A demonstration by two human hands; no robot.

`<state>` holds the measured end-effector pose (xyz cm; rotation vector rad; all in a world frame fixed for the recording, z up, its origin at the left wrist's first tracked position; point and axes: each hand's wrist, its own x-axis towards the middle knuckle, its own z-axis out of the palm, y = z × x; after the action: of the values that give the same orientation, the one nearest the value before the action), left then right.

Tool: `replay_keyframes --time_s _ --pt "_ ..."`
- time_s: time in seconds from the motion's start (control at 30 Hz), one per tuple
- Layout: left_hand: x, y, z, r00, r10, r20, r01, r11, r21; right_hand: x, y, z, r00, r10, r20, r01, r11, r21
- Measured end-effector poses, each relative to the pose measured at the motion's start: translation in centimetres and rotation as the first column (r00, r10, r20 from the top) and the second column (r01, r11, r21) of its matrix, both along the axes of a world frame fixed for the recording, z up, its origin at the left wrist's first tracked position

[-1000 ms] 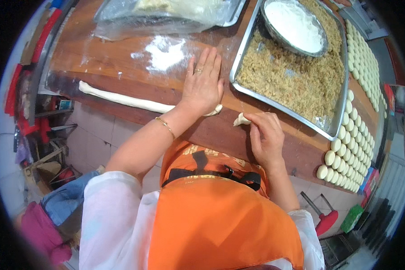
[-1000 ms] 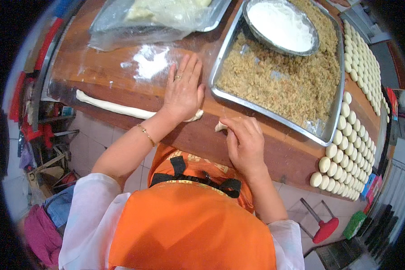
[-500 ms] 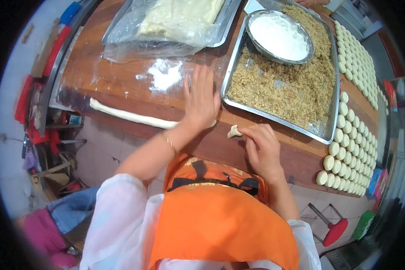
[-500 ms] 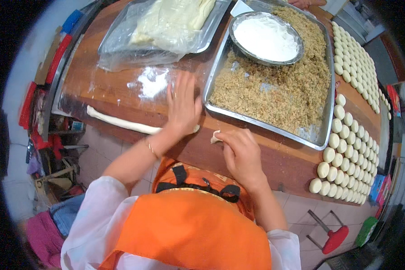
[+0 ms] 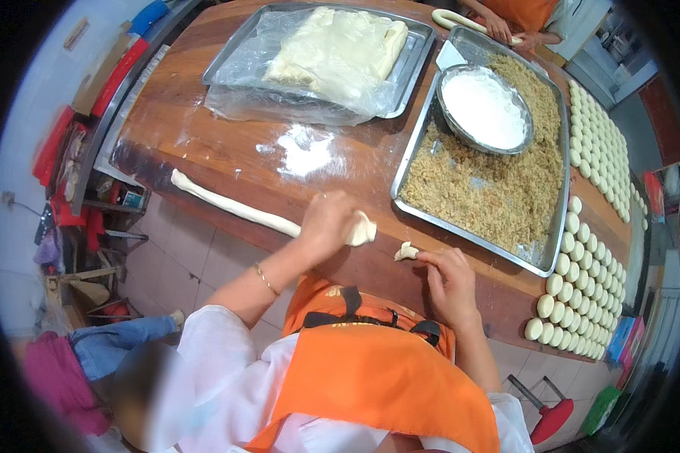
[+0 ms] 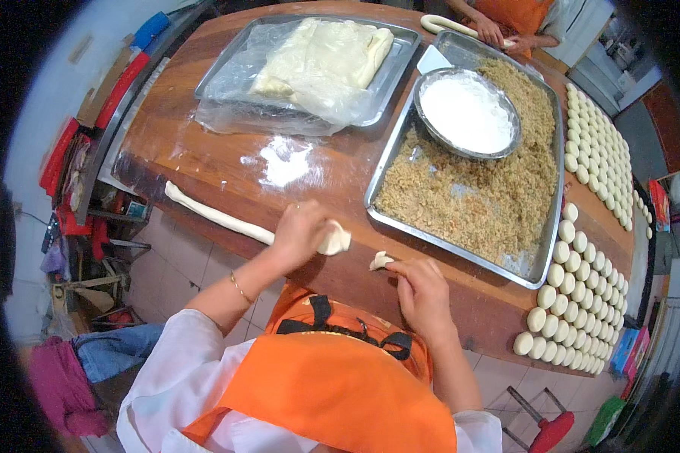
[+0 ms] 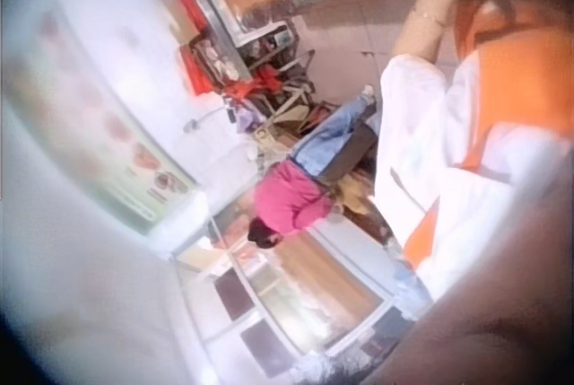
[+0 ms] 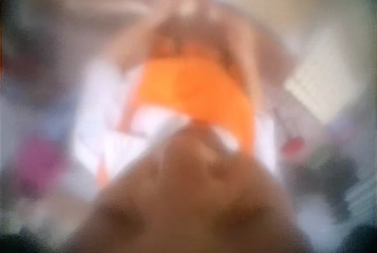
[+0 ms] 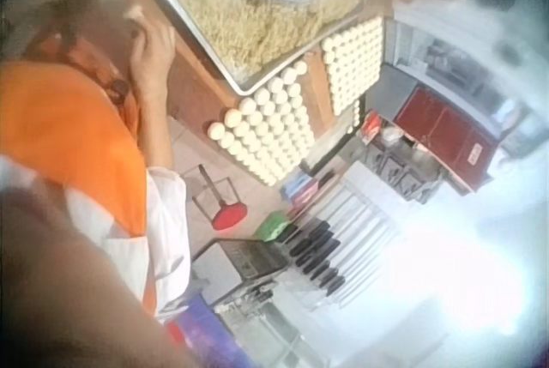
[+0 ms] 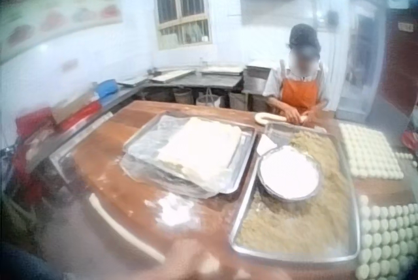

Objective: The person pinches off small pieces of dough from a long roll, flattens them by hand, fills them with a peanut-like mixture from a tray, and seals them into round buns before placing them on a wooden table.

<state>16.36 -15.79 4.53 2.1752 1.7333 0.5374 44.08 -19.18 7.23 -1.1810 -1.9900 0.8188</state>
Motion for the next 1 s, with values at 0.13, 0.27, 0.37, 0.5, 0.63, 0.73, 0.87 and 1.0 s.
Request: replay_keyframes --time_s 0.13,0.27,0.37,0.5,0.63,0.73,0.87,1.0 --pt "-4.5 6.3 -1.3 0.946 0.32 -0.051 -0.316 0.946 0.077 -1.2 -0.2 0.1 0.998 0.053 0.018 -0.054 0.997 0.05" --pt "-8.0 7.7 -2.5 0.885 0.424 -0.194 -0.307 0.842 0.443 -1.3 -0.2 0.5 0.992 0.079 0.098 -0.085 0.995 0.059" --pt "-11.2 7.2 -4.1 0.927 0.371 0.048 -0.357 0.839 0.411 0.0 0.9 1.0 0.99 0.037 0.137 -0.047 0.996 0.073" --pt "-11.5 6.2 -6.3 0.306 0.271 0.913 -0.542 0.838 -0.068 3.7 5.2 1.0 0.979 -0.092 0.184 0.054 0.978 0.202" --pt "-5.3 5.6 0.5 -0.396 0.213 0.893 -0.12 0.952 -0.28 9.3 9.6 3.3 0.711 -0.203 0.673 0.363 0.926 -0.104" --pt "-2.9 4.1 0.6 -0.412 0.252 0.875 -0.043 0.955 -0.295 12.5 12.2 3.4 0.443 0.132 0.887 0.379 0.869 -0.319" --pt "-0.3 2.0 0.2 -0.339 0.298 0.892 0.032 0.951 -0.306 11.7 13.0 0.5 0.506 0.117 0.855 0.295 0.908 -0.298" --pt "1.1 0.4 0.1 -0.309 0.326 0.893 0.109 0.946 -0.307 8.3 13.2 0.3 0.69 -0.034 0.723 0.242 0.953 -0.185"
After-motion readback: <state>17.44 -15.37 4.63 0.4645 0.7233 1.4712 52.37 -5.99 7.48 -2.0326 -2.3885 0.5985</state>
